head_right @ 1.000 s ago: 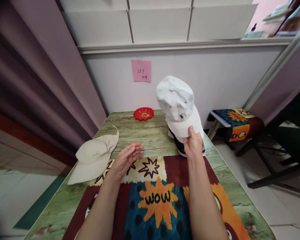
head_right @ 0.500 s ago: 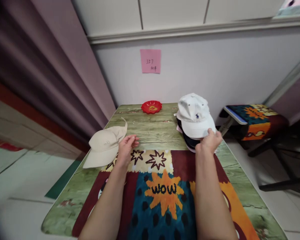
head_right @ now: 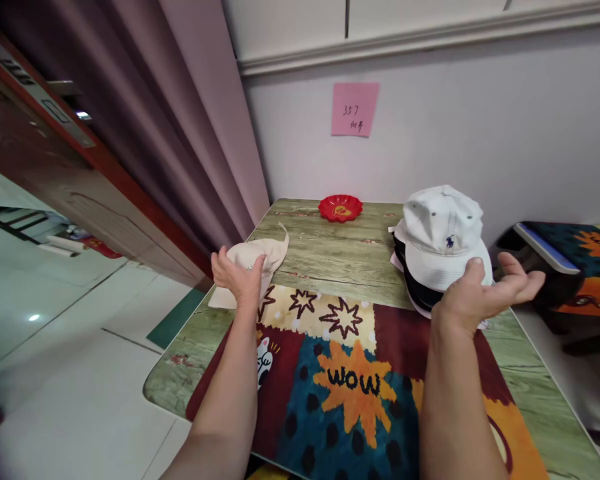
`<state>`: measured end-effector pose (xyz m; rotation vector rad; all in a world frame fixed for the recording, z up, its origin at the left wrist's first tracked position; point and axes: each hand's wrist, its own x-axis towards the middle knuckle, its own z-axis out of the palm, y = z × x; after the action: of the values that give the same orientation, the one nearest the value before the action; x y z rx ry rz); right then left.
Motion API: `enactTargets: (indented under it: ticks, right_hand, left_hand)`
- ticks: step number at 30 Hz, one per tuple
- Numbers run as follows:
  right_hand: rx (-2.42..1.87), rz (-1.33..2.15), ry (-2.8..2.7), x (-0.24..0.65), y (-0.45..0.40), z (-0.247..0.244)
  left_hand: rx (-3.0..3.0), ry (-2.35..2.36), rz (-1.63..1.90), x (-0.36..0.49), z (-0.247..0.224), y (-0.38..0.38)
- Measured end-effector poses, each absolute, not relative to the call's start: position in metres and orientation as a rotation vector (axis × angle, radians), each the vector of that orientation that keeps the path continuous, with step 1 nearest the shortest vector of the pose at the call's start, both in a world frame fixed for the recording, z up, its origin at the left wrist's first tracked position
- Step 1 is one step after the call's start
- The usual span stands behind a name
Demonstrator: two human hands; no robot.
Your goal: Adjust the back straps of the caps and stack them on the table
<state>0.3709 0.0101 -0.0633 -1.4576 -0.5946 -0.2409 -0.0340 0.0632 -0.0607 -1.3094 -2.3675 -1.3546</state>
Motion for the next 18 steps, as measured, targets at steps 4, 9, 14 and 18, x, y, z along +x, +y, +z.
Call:
enactTargets:
  ticks: [4, 9, 14, 18]
  right_hand:
    - [-1.403, -0.212, -0.564, 0.342, 0.005, -0.044]
    - [-1.415, -0.137, -0.561, 0.33, 0.01, -0.042]
    - [-1.291, -0.027, -0.608, 0.328, 0.018, -0.05]
    - [-1.244, 0.028, -0.615, 0.319, 0.02, -0.048]
  left_hand:
    - [-1.256, -2.696, -1.154, -0.047, -0.064, 0.066]
    - [-1.415, -2.811, -0.75, -0.053, -0.067, 0.068]
    - [-1.474, -2.747, -0.625, -0.058, -0.07, 0.067]
    - [-1.499, -2.654, -0.757, -0.06, -0.078, 0.067]
